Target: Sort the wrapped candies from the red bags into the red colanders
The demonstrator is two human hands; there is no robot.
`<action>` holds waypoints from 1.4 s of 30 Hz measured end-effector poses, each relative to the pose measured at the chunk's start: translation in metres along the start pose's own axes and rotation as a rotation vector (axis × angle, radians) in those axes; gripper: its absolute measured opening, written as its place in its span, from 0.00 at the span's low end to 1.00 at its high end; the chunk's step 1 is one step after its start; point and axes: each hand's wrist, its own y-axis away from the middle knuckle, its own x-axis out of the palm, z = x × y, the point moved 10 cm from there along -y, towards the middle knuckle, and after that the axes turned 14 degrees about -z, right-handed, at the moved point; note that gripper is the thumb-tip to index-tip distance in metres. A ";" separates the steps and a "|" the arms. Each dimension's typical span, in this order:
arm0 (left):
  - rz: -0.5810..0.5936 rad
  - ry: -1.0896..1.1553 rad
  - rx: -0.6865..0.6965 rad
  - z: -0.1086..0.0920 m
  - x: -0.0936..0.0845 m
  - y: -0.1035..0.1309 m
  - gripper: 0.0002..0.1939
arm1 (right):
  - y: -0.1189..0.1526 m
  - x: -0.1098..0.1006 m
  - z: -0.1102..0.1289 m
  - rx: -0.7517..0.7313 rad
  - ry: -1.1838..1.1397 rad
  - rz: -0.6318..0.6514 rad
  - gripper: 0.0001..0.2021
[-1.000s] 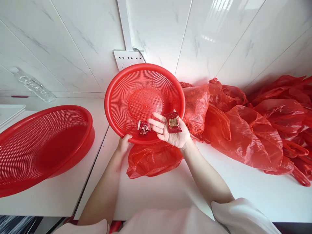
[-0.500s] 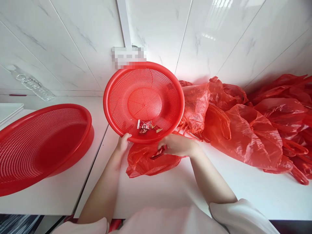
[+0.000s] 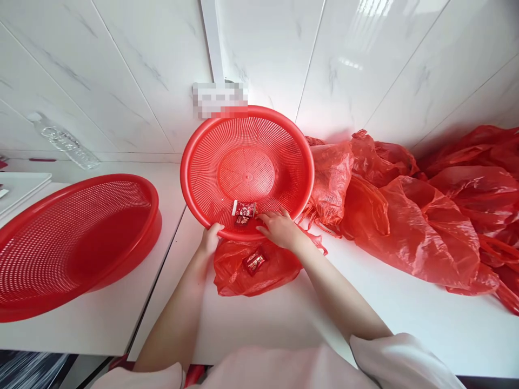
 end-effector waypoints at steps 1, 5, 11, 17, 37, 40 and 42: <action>0.001 0.009 -0.005 0.000 0.001 0.000 0.09 | 0.001 0.000 0.002 -0.024 -0.032 0.021 0.16; -0.002 0.043 -0.029 -0.001 0.004 0.002 0.11 | 0.005 -0.016 0.011 -0.082 -0.290 0.033 0.07; 0.004 0.063 -0.058 -0.002 0.005 0.003 0.12 | -0.005 -0.031 -0.013 0.206 -0.943 -0.101 0.13; 0.035 0.065 -0.089 0.001 0.006 0.005 0.13 | -0.005 -0.020 -0.020 0.460 -1.447 0.009 0.18; 0.006 0.042 -0.011 -0.005 0.004 0.001 0.14 | 0.013 -0.047 0.013 -0.043 -0.673 0.173 0.09; -0.011 0.018 0.014 -0.006 0.002 0.001 0.14 | 0.004 -0.051 0.010 -0.020 -0.541 -0.072 0.11; -0.015 -0.007 0.014 -0.004 0.002 0.003 0.13 | 0.000 -0.041 0.016 -0.052 -0.500 -0.159 0.15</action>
